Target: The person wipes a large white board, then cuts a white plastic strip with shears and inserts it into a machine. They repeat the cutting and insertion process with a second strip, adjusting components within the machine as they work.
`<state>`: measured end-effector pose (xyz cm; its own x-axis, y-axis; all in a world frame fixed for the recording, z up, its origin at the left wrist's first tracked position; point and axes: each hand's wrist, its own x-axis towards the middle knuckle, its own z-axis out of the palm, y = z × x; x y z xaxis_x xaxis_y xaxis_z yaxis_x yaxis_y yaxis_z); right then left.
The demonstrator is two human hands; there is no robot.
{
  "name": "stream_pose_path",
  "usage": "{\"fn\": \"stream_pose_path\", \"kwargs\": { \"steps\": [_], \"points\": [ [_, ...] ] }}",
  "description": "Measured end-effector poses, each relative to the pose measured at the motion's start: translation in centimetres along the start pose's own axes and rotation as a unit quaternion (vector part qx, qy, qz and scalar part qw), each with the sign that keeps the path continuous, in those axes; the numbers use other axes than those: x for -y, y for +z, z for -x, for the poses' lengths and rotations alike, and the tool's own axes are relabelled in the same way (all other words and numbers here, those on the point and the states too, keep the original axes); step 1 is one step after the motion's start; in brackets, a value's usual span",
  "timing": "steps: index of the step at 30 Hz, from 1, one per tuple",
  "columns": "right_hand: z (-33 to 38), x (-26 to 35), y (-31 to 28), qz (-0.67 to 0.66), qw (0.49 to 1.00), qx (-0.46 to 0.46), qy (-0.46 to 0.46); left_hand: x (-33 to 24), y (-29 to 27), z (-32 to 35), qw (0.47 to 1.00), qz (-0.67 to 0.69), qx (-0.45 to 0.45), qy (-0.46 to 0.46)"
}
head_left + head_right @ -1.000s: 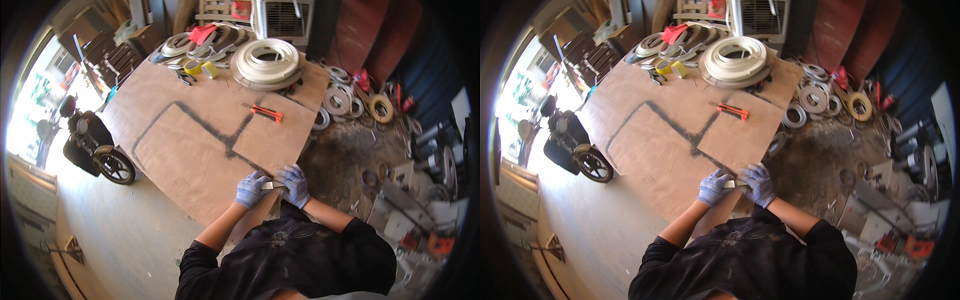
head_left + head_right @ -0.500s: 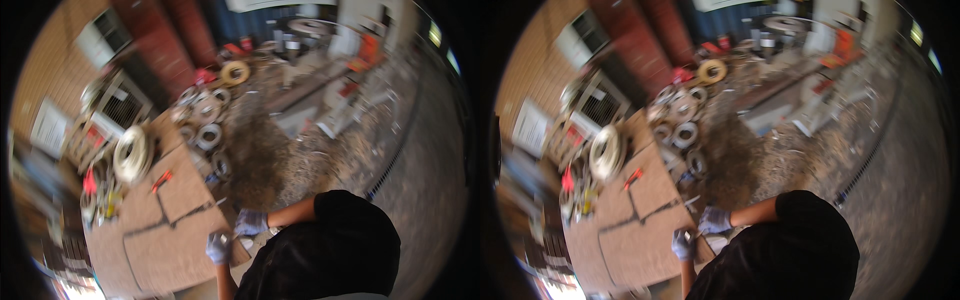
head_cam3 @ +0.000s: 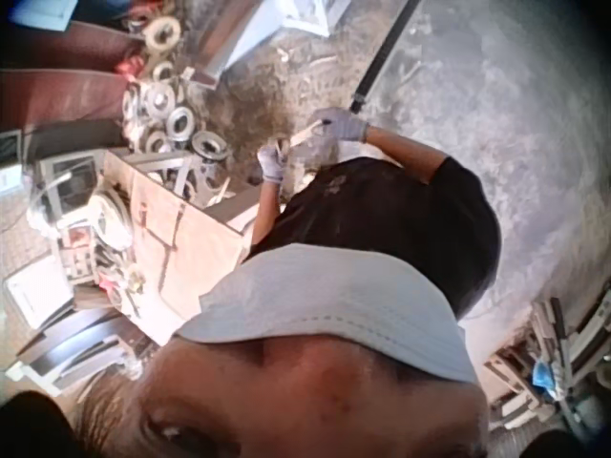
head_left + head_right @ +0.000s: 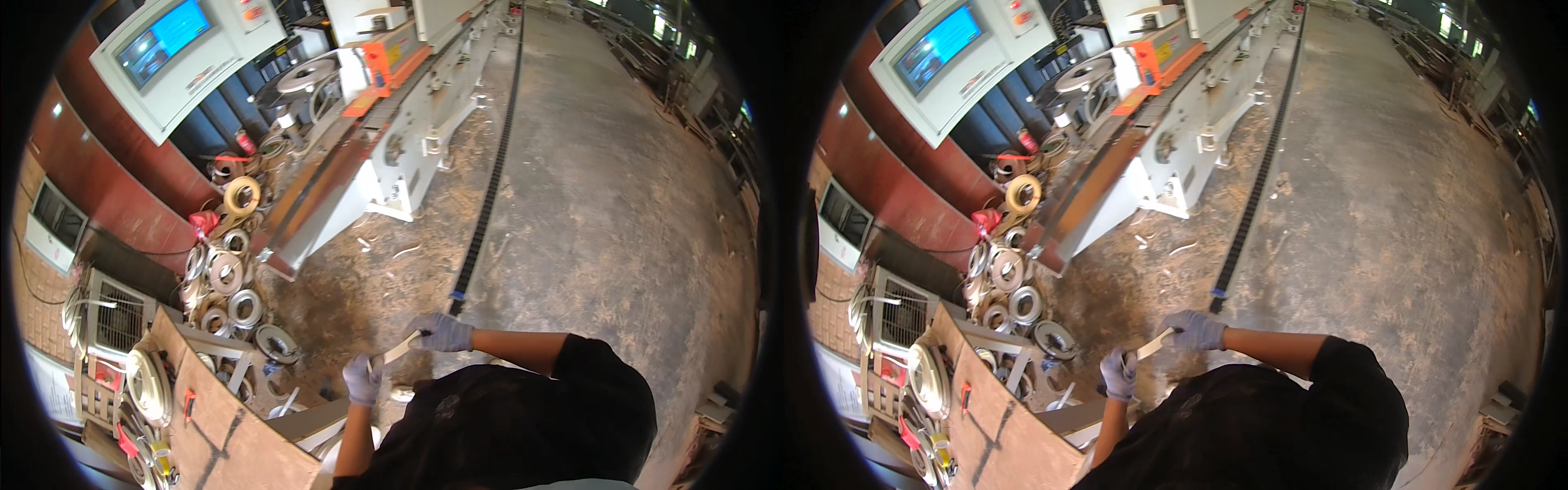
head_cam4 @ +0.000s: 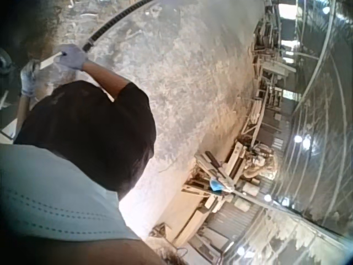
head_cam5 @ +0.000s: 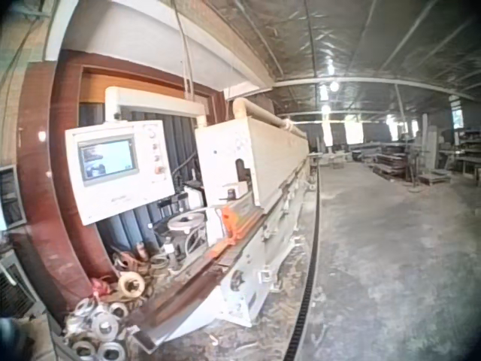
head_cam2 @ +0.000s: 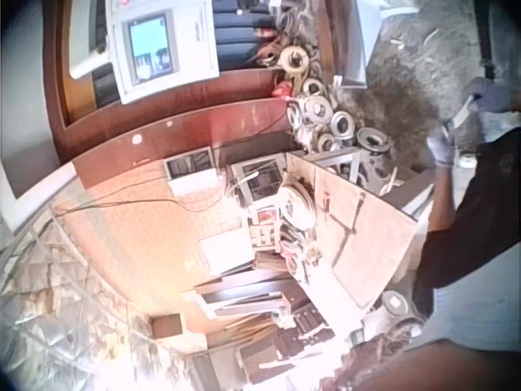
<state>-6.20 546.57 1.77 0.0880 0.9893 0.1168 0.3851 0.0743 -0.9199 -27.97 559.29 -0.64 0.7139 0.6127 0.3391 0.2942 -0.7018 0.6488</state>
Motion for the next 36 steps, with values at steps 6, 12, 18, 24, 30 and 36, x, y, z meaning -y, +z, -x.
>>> {"fn": "stream_pose_path", "kwargs": {
  "steps": [6, 12, 18, 24, 30, 36],
  "points": [
    [17.8, -2.3, -13.4, -0.008, 0.982, -0.052, 0.184, -14.3, 14.9, -6.8, 0.965, 0.107, 0.230, 0.073],
    [28.4, -5.4, -19.8, -0.207, 0.909, -0.175, 0.318, -24.9, 28.3, -9.3, 0.908, 0.057, 0.378, 0.175],
    [30.4, -10.9, -26.0, -0.160, 0.901, -0.244, 0.321, -27.5, 37.2, -14.9, 0.919, 0.160, 0.352, 0.076],
    [32.7, -24.5, -39.2, -0.213, 0.871, -0.345, 0.277, -25.8, 47.1, -26.5, 0.952, 0.091, 0.285, 0.065],
    [40.9, -42.3, -46.6, 0.231, 0.751, -0.359, 0.504, -27.6, 56.2, -38.5, 0.946, 0.102, 0.294, 0.096],
    [48.4, -43.6, -43.3, -0.126, 0.581, -0.546, 0.591, -34.3, 65.9, -48.5, 0.894, 0.062, 0.420, 0.141]
  ]
}}
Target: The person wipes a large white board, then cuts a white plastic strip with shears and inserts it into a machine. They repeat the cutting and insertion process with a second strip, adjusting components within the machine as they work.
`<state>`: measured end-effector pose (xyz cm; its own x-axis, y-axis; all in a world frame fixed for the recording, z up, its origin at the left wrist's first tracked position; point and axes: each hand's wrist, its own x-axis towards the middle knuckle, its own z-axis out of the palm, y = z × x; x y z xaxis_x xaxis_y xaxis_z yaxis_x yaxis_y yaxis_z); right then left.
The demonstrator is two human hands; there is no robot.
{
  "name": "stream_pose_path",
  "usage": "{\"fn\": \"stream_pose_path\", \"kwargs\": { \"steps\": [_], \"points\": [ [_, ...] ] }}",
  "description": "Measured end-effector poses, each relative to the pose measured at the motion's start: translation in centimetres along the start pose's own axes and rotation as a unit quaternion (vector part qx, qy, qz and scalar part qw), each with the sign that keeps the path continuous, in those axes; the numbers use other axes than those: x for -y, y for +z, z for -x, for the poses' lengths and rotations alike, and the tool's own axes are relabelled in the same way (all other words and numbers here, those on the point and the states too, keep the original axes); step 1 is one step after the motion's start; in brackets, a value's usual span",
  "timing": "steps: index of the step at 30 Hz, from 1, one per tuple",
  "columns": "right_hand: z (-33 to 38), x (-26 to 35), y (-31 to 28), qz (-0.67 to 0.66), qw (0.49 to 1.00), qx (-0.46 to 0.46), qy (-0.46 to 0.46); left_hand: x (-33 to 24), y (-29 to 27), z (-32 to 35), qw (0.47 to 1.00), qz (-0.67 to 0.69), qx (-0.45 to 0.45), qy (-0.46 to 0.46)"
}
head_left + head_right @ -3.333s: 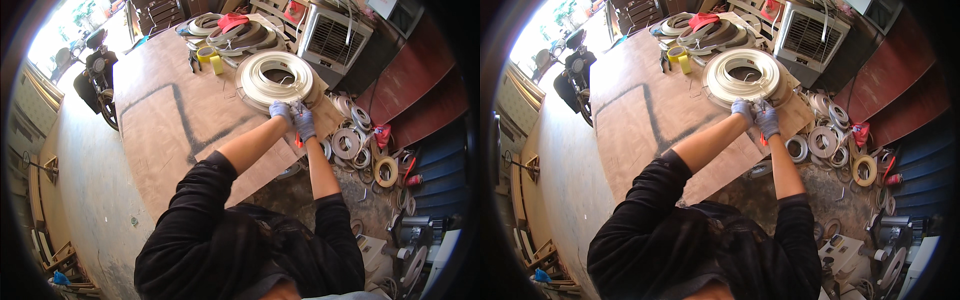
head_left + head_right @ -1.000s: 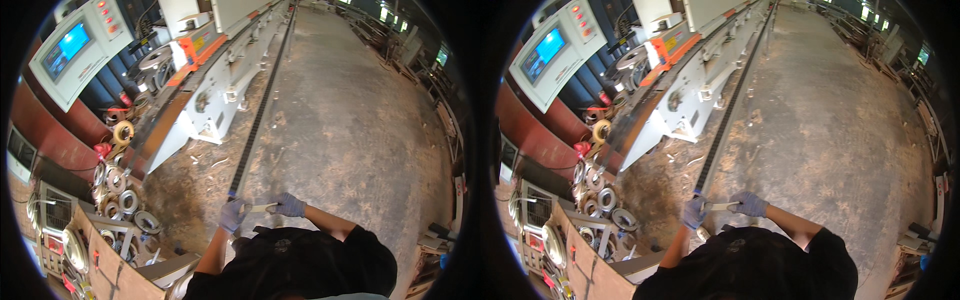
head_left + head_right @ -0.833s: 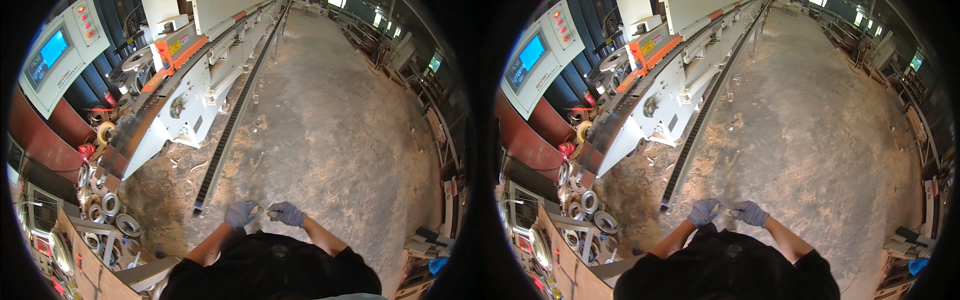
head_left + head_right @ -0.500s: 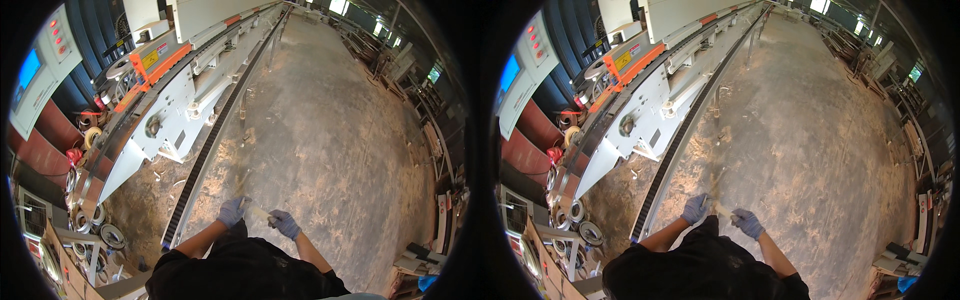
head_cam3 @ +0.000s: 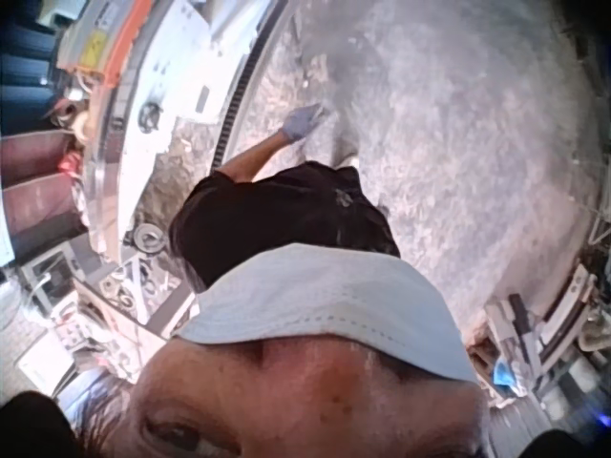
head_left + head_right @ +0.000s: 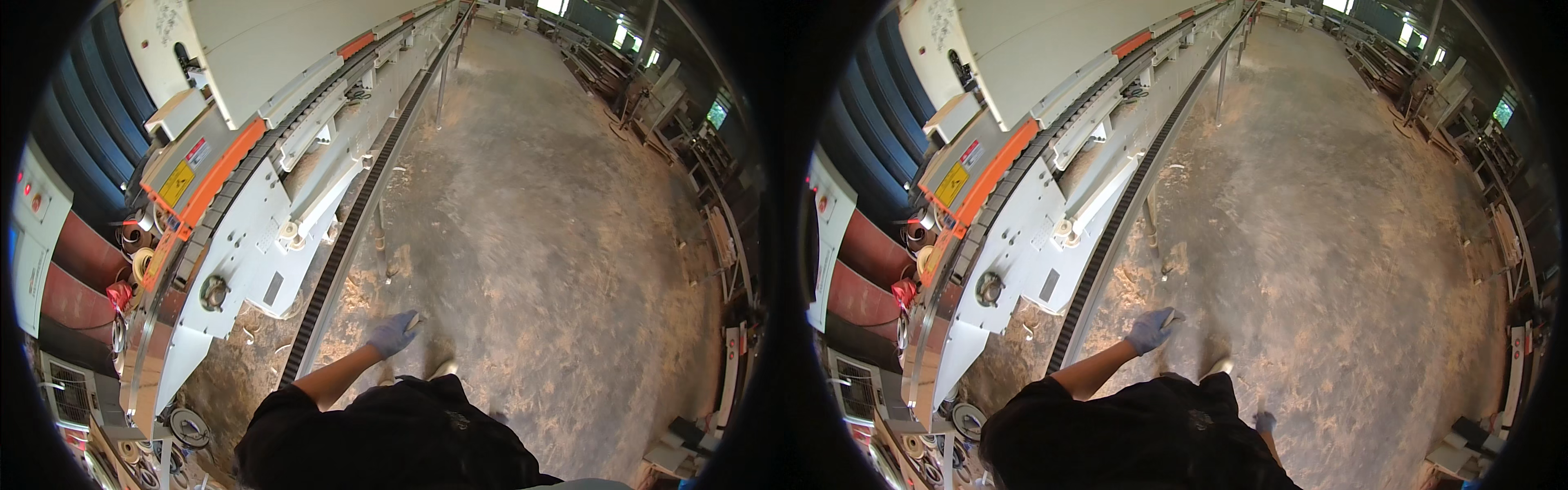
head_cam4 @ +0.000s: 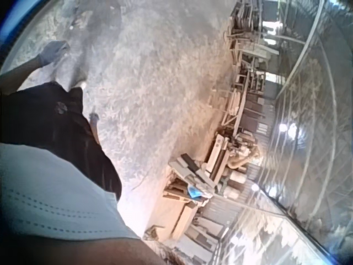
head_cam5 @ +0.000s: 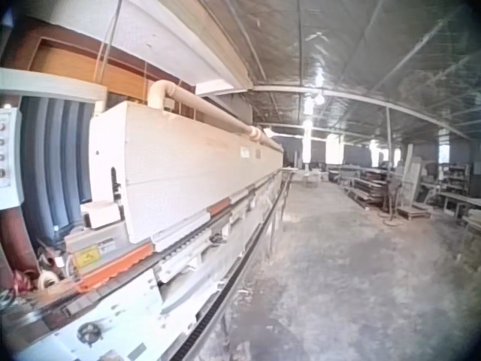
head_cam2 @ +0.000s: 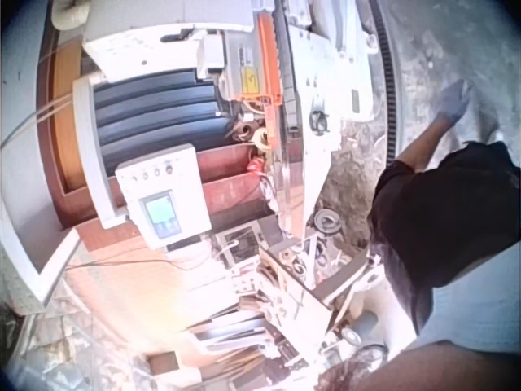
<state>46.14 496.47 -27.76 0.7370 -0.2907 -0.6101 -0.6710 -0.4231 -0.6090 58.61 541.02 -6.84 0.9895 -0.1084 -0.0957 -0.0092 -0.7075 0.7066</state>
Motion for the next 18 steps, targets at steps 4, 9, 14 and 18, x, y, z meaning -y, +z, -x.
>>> {"fn": "stream_pose_path", "kwargs": {
  "steps": [4, 9, 14, 18],
  "points": [
    [-7.2, 2.2, -4.8, 0.014, 0.995, -0.017, 0.095, -1.2, 0.9, -12.2, 1.000, -0.001, -0.025, 0.006],
    [-22.6, 9.6, -12.9, -0.087, 0.980, -0.051, 0.174, -3.6, 1.3, -25.5, 0.991, 0.037, -0.132, -0.008],
    [-40.5, 27.7, -15.9, -0.137, 0.986, 0.008, -0.100, -4.7, 0.7, -36.2, 0.979, 0.106, -0.171, -0.043],
    [-48.9, 45.7, -12.2, -0.201, 0.971, 0.067, -0.113, -3.3, -0.8, -42.9, 0.966, 0.090, -0.224, -0.089]
  ]
}}
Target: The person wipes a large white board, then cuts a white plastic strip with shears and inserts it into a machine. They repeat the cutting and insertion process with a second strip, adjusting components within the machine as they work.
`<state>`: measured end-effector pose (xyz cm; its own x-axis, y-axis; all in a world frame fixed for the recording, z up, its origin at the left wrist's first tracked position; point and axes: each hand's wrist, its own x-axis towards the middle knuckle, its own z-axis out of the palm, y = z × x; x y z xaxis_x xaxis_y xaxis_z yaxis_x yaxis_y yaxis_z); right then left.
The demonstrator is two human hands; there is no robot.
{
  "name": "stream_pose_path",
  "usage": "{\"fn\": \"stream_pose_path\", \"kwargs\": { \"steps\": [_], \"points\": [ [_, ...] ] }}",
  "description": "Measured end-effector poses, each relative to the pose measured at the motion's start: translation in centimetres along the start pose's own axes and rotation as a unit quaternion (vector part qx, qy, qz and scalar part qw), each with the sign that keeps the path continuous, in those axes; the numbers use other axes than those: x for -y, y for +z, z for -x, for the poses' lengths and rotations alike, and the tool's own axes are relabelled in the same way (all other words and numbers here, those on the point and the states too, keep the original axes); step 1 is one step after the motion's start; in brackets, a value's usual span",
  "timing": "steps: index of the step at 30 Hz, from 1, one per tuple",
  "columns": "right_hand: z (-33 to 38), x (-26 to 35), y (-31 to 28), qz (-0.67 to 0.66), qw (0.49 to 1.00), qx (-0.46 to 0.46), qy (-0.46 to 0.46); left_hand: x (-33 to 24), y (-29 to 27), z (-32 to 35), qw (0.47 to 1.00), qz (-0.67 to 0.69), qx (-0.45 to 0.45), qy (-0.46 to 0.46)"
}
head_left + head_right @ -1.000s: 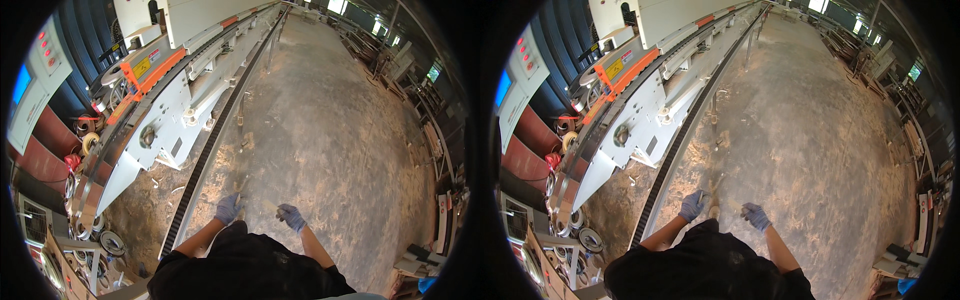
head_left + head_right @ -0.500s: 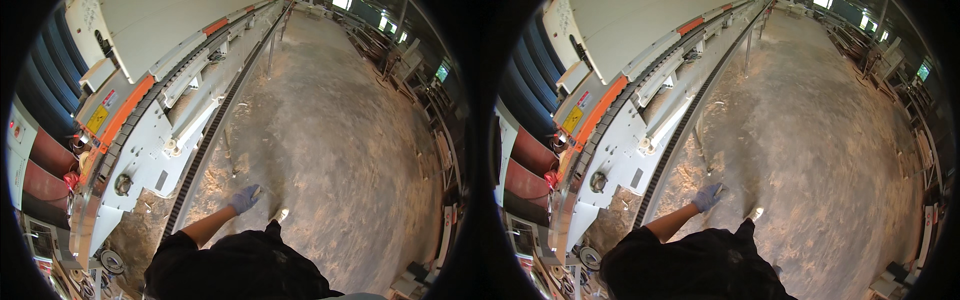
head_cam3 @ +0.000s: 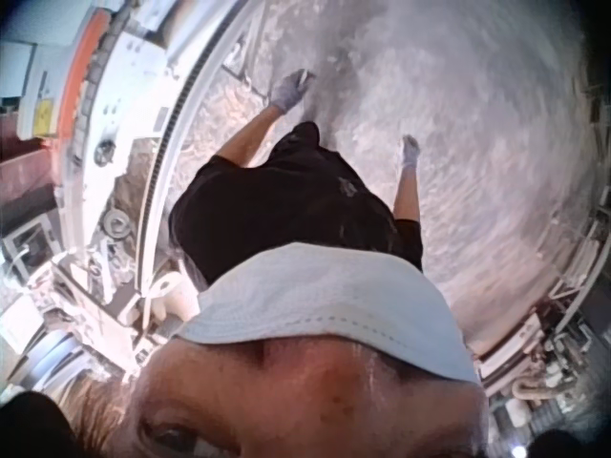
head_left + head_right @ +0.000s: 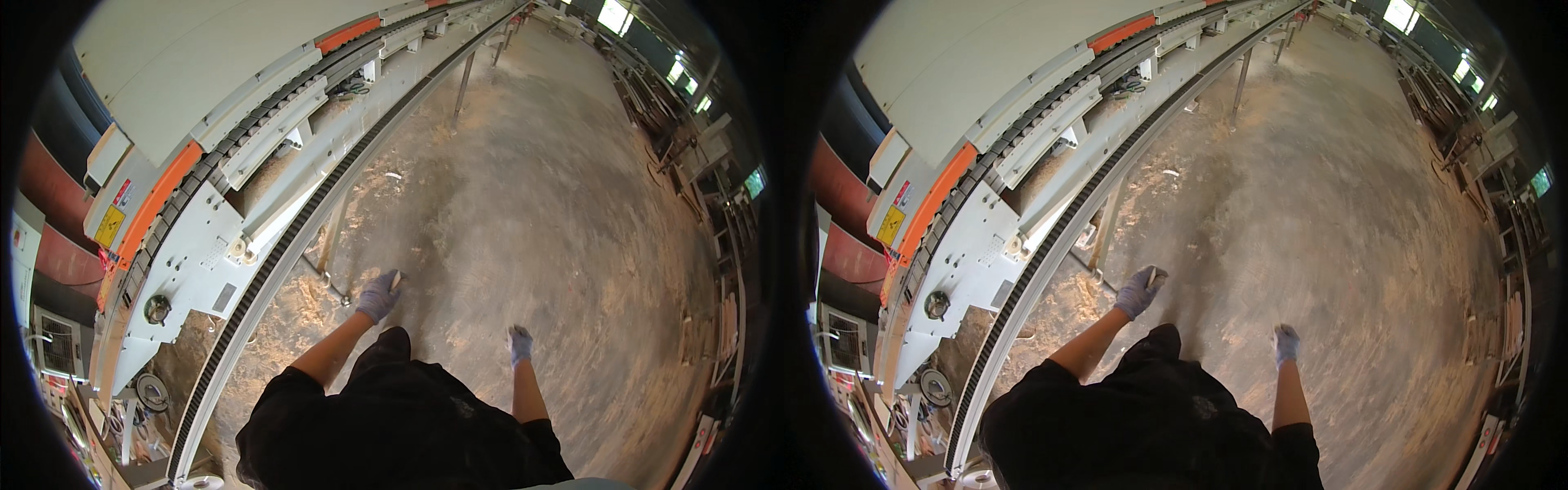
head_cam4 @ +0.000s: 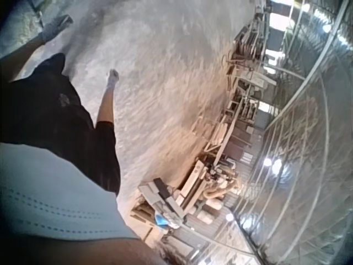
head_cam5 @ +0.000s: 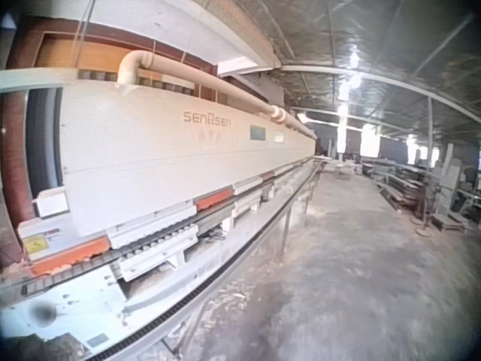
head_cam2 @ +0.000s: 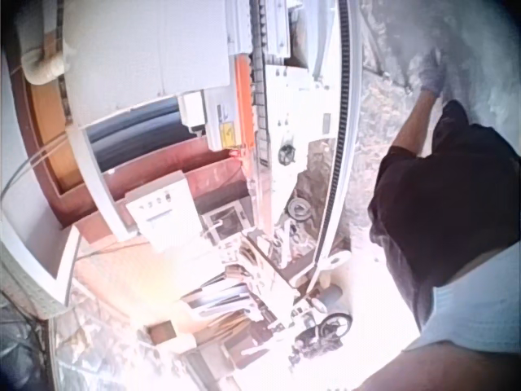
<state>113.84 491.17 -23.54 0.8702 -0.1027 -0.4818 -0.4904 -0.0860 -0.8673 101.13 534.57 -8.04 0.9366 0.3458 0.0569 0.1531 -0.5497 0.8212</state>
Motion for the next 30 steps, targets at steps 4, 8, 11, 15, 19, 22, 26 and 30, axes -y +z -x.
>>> {"fn": "stream_pose_path", "kwargs": {
  "steps": [4, 8, 11, 15, 19, 22, 26, 30],
  "points": [
    [-8.4, 9.4, 9.9, -0.036, 0.991, 0.104, -0.079, 0.6, -0.4, -8.5, 0.993, -0.034, -0.103, -0.035],
    [-14.7, 13.7, 15.7, -0.101, 0.985, 0.143, -0.002, 1.4, -2.6, -18.9, 0.975, -0.090, -0.199, -0.029],
    [-18.9, 15.7, 16.1, -0.120, 0.982, 0.117, 0.087, 1.4, -4.5, -26.9, 0.967, -0.140, -0.212, -0.032],
    [-25.5, 16.9, 13.9, -0.103, 0.982, 0.081, 0.133, 0.3, -6.8, -38.5, 0.954, -0.222, -0.195, -0.044],
    [-33.0, 15.9, 9.3, -0.216, 0.952, 0.028, 0.215, -0.1, -7.1, -48.5, 0.943, -0.246, -0.205, -0.087],
    [-41.4, 18.5, 6.8, -0.192, 0.958, -0.022, 0.214, 1.0, -6.9, -55.3, 0.933, -0.271, -0.213, -0.100],
    [-53.7, 30.1, 7.2, -0.167, 0.976, 0.059, 0.129, 3.2, -5.7, -63.6, 0.925, -0.261, -0.241, -0.132],
    [-63.6, 46.4, 17.2, -0.059, 0.993, 0.094, -0.044, 4.0, -4.2, -69.8, 0.895, -0.249, -0.288, -0.230]
  ]
}}
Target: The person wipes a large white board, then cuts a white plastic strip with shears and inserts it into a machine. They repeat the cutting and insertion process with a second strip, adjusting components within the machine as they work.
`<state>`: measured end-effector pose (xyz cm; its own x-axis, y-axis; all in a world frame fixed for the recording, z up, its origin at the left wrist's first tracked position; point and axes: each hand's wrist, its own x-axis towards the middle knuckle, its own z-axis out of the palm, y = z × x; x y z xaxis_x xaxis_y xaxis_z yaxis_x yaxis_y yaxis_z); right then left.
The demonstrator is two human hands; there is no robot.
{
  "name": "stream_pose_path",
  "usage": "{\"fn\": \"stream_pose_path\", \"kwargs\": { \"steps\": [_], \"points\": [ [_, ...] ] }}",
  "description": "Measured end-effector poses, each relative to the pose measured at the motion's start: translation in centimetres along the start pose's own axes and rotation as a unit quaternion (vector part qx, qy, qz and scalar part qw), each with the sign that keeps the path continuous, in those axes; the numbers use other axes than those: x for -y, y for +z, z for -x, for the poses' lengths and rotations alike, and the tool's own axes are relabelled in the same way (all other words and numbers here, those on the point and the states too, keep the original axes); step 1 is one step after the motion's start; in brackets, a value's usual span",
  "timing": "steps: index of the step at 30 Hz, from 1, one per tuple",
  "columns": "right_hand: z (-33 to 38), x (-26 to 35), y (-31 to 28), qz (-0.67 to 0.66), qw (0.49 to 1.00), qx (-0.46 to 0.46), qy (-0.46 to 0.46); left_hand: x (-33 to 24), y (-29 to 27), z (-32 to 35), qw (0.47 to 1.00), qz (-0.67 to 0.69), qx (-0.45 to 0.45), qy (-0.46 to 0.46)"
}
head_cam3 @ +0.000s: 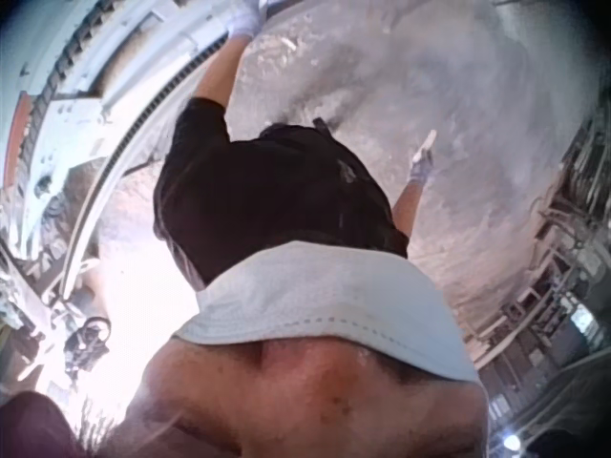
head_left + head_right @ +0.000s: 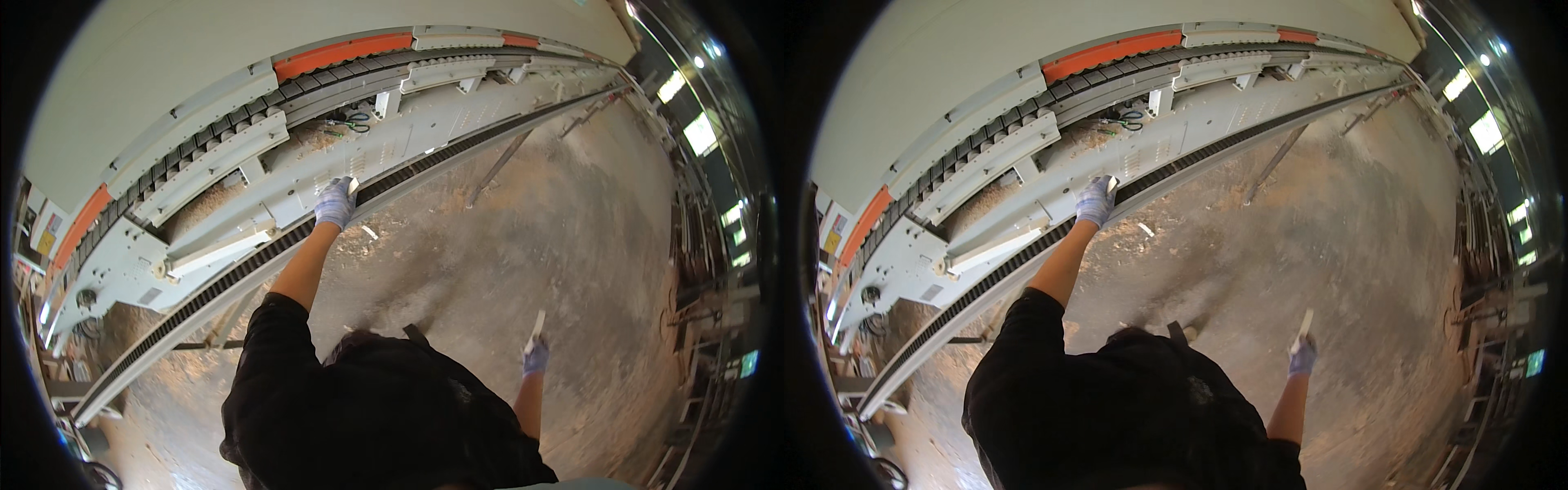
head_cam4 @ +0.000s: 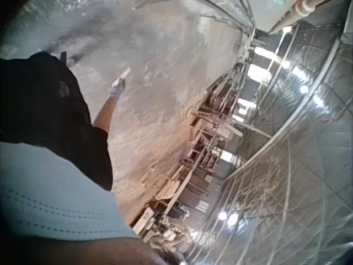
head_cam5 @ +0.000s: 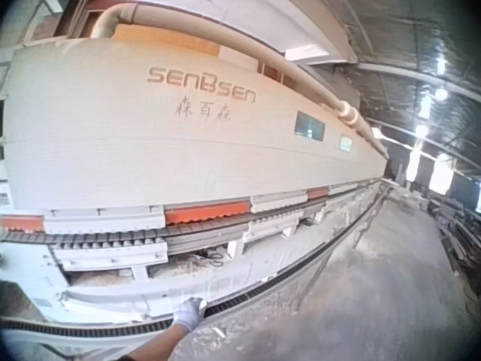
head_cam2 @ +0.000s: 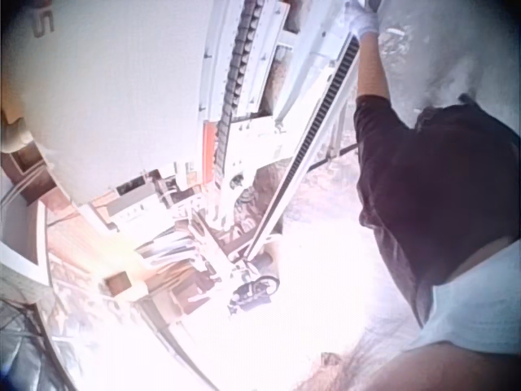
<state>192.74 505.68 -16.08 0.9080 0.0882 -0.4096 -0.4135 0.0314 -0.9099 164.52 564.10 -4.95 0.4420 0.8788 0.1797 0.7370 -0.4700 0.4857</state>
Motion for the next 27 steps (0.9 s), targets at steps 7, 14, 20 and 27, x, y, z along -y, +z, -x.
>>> {"fn": "stream_pose_path", "kwargs": {
  "steps": [7, 14, 20, 27],
  "points": [
    [-10.6, 17.5, 26.6, 0.244, 0.888, 0.260, -0.292, -4.0, 2.5, -2.9, 0.995, 0.012, -0.005, -0.101],
    [-14.4, 21.9, 46.7, 0.240, 0.756, 0.455, -0.404, -8.8, 5.4, -7.7, 0.993, -0.008, 0.075, -0.094],
    [-19.5, 24.6, 59.6, 0.300, 0.697, 0.522, -0.389, -13.5, 8.2, -13.2, 0.976, 0.072, 0.161, -0.127],
    [-24.2, 21.3, 81.5, 0.382, 0.563, 0.532, -0.503, -15.5, 10.2, -22.5, 0.986, 0.107, 0.115, -0.056]
  ]
}}
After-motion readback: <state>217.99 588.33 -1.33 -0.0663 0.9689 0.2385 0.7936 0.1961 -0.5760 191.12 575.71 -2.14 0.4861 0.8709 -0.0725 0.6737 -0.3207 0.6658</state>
